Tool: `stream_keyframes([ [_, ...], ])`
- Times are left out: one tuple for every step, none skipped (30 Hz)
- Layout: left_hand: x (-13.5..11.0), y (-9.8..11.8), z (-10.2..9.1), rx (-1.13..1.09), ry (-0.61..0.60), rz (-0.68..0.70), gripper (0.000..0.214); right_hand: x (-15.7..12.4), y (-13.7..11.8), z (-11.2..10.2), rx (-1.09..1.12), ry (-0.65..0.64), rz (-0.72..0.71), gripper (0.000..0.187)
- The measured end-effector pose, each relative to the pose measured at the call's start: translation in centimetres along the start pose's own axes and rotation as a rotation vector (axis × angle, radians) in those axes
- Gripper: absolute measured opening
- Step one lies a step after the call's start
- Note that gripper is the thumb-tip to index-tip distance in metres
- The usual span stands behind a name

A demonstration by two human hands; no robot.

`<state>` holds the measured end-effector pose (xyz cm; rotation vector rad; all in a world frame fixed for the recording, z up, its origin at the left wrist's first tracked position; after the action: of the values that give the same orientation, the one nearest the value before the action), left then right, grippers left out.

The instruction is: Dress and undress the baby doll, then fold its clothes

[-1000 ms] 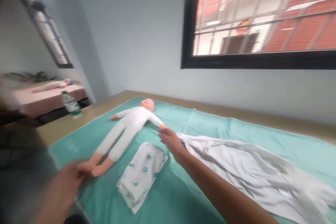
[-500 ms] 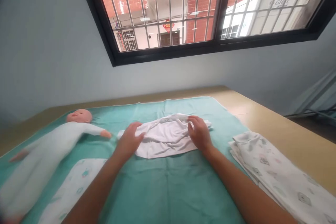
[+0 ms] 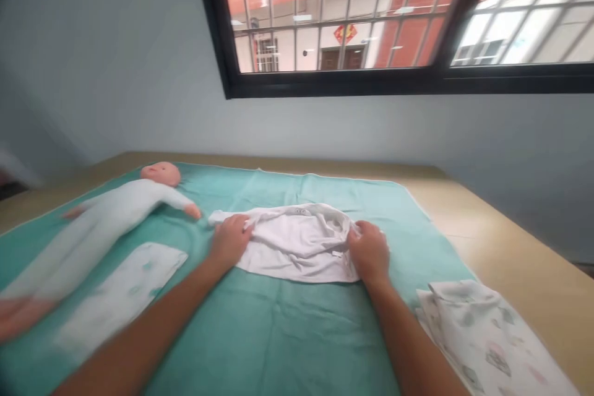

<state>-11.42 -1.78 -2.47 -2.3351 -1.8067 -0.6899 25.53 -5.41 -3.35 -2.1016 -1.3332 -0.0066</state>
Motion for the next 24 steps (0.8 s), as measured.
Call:
stream_keyframes([
  [0.0,0.3,0.3,-0.024,-0.015,0.019,0.026,0.1,0.1,0.1,0.012,-0.008,0.008,0.031],
  [0.1,0.6,0.5,-0.047,-0.030,0.030,0.027,0.2,0.3,0.3,0.020,-0.019,0.023,0.032],
  [0.1,0.7,0.8,-0.067,-0.045,0.032,0.028,0.3,0.4,0.5,0.026,-0.032,0.039,0.033],
  [0.2,0.7,1.0,-0.085,-0.059,0.024,0.029,0.2,0.4,0.7,0.029,-0.044,0.050,0.035],
  [0.3,0.7,1.1,-0.099,-0.068,0.009,0.030,0.0,0.3,0.9,0.033,-0.054,0.049,0.036],
  [0.4,0.6,1.2,-0.111,-0.077,-0.006,0.030,-0.3,0.0,1.0,0.038,-0.062,0.030,0.037],
  [0.4,0.5,1.3,-0.122,-0.084,-0.019,0.030,-0.8,-0.4,1.0,0.041,-0.063,-0.006,0.038],
  [0.4,0.5,1.4,-0.130,-0.087,-0.027,0.030,-1.4,-0.7,0.8,0.039,-0.055,-0.046,0.039],
  [0.4,0.4,1.3,-0.133,-0.081,-0.033,0.030,-2.2,-1.0,0.5,0.031,-0.038,-0.080,0.042],
  [0.4,0.3,1.1,-0.136,-0.063,-0.035,0.029,-3.0,-1.1,0.1,0.020,-0.020,-0.103,0.045],
  [0.4,0.4,0.8,-0.147,-0.030,-0.027,0.028,-3.8,-1.0,-0.5,0.010,-0.005,-0.110,0.049],
  [0.5,0.7,0.4,-0.176,0.013,0.000,0.027,-4.5,-0.7,-1.0,0.003,0.000,-0.100,0.053],
  [0.6,1.3,-0.2,-0.223,0.066,0.047,0.026,-5.2,-0.4,-1.4,0.008,-0.010,-0.077,0.056],
  [0.7,2.2,-0.9,-0.288,0.120,0.115,0.026,-5.7,0.0,-1.8,0.025,-0.033,-0.037,0.058],
  [0.8,3.4,-1.5,-0.358,0.169,0.185,0.026,-6.0,0.5,-2.0,0.056,-0.067,0.013,0.061],
  [1.0,4.7,-2.0,-0.425,0.205,0.246,0.026,-6.2,0.9,-2.1,0.097,-0.108,0.071,0.063],
  [1.4,6.1,-2.3,-0.482,0.222,0.287,0.026,-6.2,1.2,-2.1,0.137,-0.160,0.125,0.066],
  [1.9,7.6,-2.2,-0.526,0.217,0.303,0.026,-6.2,1.4,-1.9,0.164,-0.218,0.165,0.066],
  [2.7,9.1,-1.7,-0.565,0.183,0.300,0.027,-6.1,1.5,-1.7,0.170,-0.274,0.190,0.065],
  [3.6,10.7,-0.8,-0.595,0.131,0.283,0.028,-5.9,1.5,-1.5,0.153,-0.322,0.200,0.061],
  [4.6,12.2,0.5,-0.621,0.067,0.259,0.030,-5.8,1.4,-1.4,0.120,-0.357,0.196,0.055],
  [5.7,13.6,2.0,-0.644,-0.010,0.224,0.032,-5.6,1.4,-1.4,0.084,-0.376,0.185,0.048],
  [6.7,14.8,3.5,-0.660,-0.070,0.181,0.036,-5.5,1.3,-1.4,0.056,-0.383,0.174,0.041],
  [7.6,15.8,4.8,-0.665,-0.098,0.155,0.038,-5.4,1.4,-1.4,0.043,-0.385,0.166,0.034],
])
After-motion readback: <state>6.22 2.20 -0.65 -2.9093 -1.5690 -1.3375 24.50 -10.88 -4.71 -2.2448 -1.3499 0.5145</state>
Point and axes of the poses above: each hand's wrist, its own x-axis towards the middle knuckle, its own z-axis out of the palm, y = z × x, the point moved 10 cm from there along x, towards the middle knuckle, and after that the axes turned 5 degrees about z, right-handed, at the moved point
